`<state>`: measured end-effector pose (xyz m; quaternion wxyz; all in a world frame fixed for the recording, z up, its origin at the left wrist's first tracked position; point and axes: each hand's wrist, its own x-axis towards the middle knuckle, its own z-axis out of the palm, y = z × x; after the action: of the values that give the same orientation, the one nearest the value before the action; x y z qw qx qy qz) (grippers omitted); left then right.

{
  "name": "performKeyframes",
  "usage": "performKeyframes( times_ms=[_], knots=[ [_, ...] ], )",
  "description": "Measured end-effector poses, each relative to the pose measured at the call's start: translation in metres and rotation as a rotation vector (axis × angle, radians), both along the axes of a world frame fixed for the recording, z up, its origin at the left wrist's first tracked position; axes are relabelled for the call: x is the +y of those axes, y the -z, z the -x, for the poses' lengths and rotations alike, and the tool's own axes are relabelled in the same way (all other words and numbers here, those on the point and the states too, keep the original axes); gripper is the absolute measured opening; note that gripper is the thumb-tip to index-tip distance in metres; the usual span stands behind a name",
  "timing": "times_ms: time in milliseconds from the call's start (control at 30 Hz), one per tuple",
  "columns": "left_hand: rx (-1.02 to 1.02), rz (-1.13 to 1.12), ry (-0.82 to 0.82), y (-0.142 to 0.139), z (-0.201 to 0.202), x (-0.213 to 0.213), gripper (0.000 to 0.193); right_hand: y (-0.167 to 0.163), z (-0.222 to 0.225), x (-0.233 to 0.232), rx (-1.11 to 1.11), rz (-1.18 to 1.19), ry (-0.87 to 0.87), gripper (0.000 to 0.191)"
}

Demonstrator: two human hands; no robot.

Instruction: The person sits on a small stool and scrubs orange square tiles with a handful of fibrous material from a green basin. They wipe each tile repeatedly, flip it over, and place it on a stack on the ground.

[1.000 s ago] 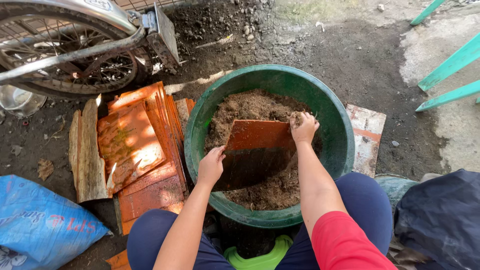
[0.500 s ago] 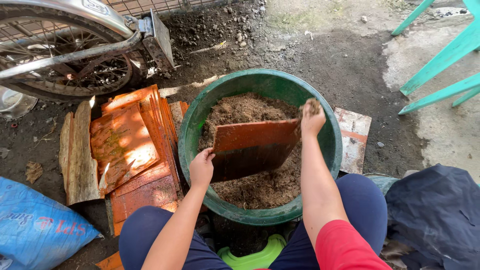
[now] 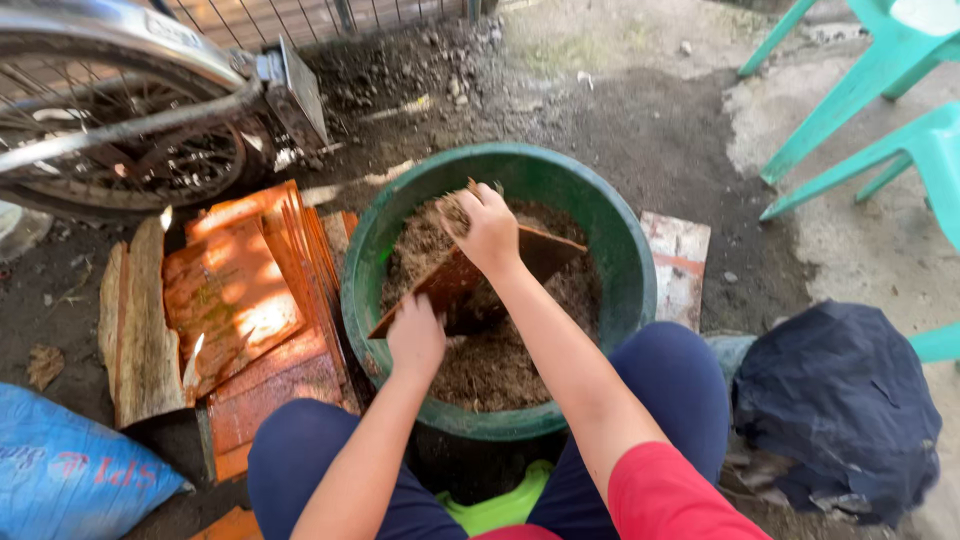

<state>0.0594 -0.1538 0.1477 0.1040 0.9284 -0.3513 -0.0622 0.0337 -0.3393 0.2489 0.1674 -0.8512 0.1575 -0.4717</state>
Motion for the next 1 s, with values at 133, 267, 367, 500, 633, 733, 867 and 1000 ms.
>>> performKeyframes(
  times_ms=[133, 267, 367, 500, 633, 733, 867, 1000],
  knots=[
    [-0.518, 0.556, 0.129, -0.046, -0.029, -0.013, 0.038, -0.002, -0.015, 0.023, 0.007, -0.239, -0.053, 0.027],
    [-0.153, 0.575, 0.008, -0.051, -0.044, -0.013, 0.014, 0.014, -0.026, 0.034, -0.014, -0.327, -0.113, 0.036],
    [-0.160, 0.555, -0.054, -0.039, -0.059, -0.010, 0.014, 0.047, -0.021, 0.020, 0.058, -0.379, -0.159, 0.039],
    [-0.109, 0.585, -0.086, -0.021, -0.080, 0.001, 0.017, 0.103, 0.006, -0.039, 0.058, -0.392, -0.056, 0.047],
    [-0.089, 0.577, -0.060, -0.012, -0.088, 0.006, 0.018, 0.137, 0.038, -0.084, 0.176, -0.374, 0.274, 0.050],
    [-0.095, 0.586, -0.037, -0.013, -0.086, 0.004, 0.018, 0.137, 0.025, -0.074, 0.211, -0.495, 0.201, 0.047],
    [-0.106, 0.524, -0.038, -0.018, -0.085, 0.002, 0.018, 0.124, -0.019, -0.019, 0.135, -0.422, -0.032, 0.045],
    [-0.011, 0.523, -0.076, -0.021, -0.085, 0.005, 0.019, 0.117, -0.026, -0.016, 0.194, -0.392, -0.090, 0.048]
  ],
)
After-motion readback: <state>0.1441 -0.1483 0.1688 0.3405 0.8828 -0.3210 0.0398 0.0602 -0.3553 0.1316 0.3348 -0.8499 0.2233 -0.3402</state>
